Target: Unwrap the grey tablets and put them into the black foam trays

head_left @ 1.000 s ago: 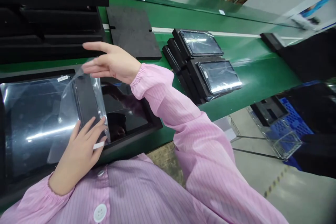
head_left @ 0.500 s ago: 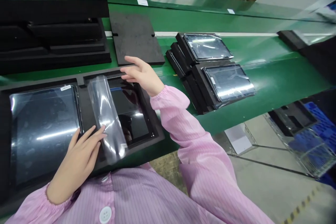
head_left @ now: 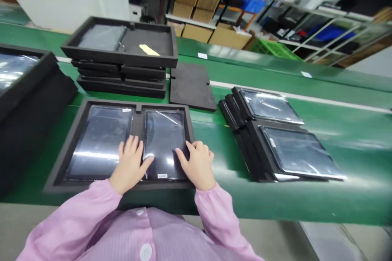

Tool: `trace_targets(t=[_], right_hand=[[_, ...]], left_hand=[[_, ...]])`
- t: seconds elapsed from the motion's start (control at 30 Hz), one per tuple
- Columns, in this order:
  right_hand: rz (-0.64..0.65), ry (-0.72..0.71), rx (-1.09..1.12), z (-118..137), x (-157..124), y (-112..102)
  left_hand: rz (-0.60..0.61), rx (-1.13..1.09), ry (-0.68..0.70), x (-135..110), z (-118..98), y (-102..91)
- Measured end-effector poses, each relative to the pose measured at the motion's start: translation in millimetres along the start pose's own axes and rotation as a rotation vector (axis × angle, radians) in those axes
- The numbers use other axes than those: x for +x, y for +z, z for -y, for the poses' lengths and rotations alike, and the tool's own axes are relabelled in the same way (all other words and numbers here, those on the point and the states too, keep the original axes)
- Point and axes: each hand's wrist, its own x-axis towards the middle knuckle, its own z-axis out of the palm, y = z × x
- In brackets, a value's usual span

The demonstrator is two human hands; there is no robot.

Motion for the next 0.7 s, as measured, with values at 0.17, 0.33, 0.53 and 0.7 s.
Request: trace_targets(t=[0.17,0.33,0.53,0.7], right_hand=[[-0.061,-0.054,-0.052,6.2,0.4,13.0],[-0.100,-0.010,0.015,4.0,8.8,10.5],[0.019,-0.026,0.192,28.7,15.9,-0.4],[0.228,-0.178,0.325,99.0,25.4,8.1]], left_hand=[[-0.028,-0.890,-0.383,18.5,-28.0,-3.5],[0.051,-1.308,-0.326,19.4,-51.1,-13.2],[0.047,-1.496,-0.242,3.3,-10.4,-34.4],[-0.027,-1.443,-0.158,-15.8,72.6,-78.7]])
